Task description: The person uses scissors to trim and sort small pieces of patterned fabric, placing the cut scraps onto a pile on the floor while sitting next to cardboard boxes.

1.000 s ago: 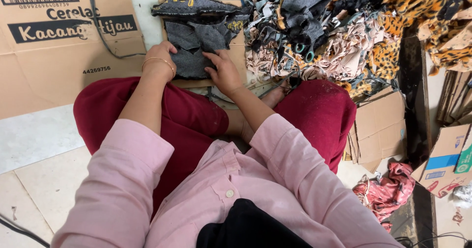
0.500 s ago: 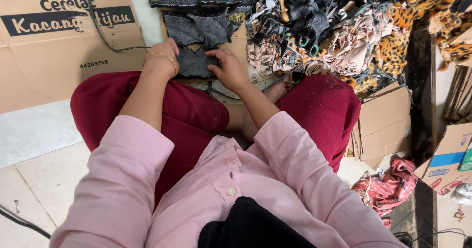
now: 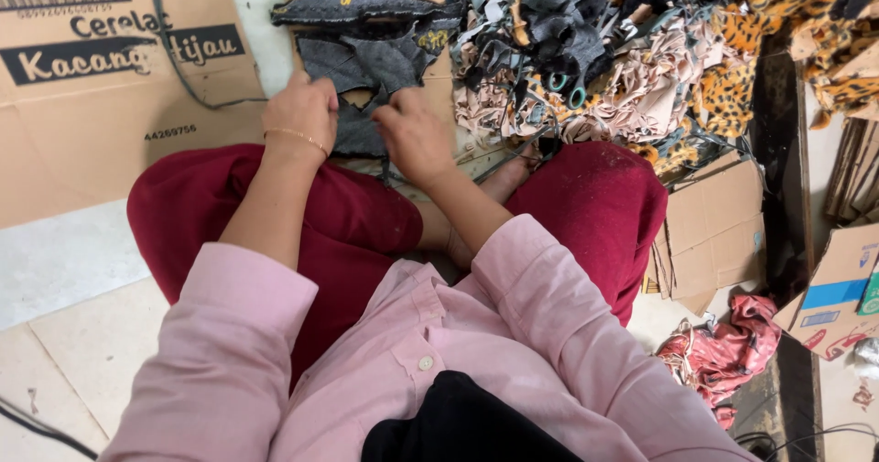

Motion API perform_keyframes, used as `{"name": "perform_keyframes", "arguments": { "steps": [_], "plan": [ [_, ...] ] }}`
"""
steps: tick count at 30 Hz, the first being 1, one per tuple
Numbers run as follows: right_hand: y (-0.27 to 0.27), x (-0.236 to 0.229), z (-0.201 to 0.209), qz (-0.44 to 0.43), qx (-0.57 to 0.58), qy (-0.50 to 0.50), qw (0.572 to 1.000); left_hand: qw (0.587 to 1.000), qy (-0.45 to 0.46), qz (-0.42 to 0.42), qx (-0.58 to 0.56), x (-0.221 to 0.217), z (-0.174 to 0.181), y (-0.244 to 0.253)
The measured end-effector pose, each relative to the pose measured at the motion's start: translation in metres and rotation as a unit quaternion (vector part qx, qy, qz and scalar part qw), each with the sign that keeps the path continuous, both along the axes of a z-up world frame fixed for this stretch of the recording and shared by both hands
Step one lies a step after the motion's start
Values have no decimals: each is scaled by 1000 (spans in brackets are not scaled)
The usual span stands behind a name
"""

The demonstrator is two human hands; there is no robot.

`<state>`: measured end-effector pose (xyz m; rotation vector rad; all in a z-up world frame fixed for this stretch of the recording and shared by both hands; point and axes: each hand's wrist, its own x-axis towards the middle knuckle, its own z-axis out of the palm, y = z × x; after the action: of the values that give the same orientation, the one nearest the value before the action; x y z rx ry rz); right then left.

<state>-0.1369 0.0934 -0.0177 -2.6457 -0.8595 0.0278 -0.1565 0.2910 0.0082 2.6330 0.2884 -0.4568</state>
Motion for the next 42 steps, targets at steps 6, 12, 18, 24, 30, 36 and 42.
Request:
{"name": "perform_keyframes", "arguments": {
  "steps": [6,12,18,24,30,36,42],
  "plan": [
    [2,-4,-57,25,-9,90,996,985,93,-141,31,9,-102,-12],
    [-8,8,-47,31,51,145,988,980,148,-127,35,19,-83,-16],
    [-57,29,-47,-180,83,110,974,989,86,-122,-7,13,-66,-11],
    [-62,32,-50,-188,34,119,974,987,18,-153,35,9,-95,-11],
    [-40,36,-46,-160,6,93,983,995,46,-82,35,9,-102,-3],
    [-40,43,-48,-144,-8,114,983,994,71,-70,44,14,-103,-2],
    [-71,77,61,-137,125,-12,983,977,158,-120,73,17,-32,-13]
  ]
}}
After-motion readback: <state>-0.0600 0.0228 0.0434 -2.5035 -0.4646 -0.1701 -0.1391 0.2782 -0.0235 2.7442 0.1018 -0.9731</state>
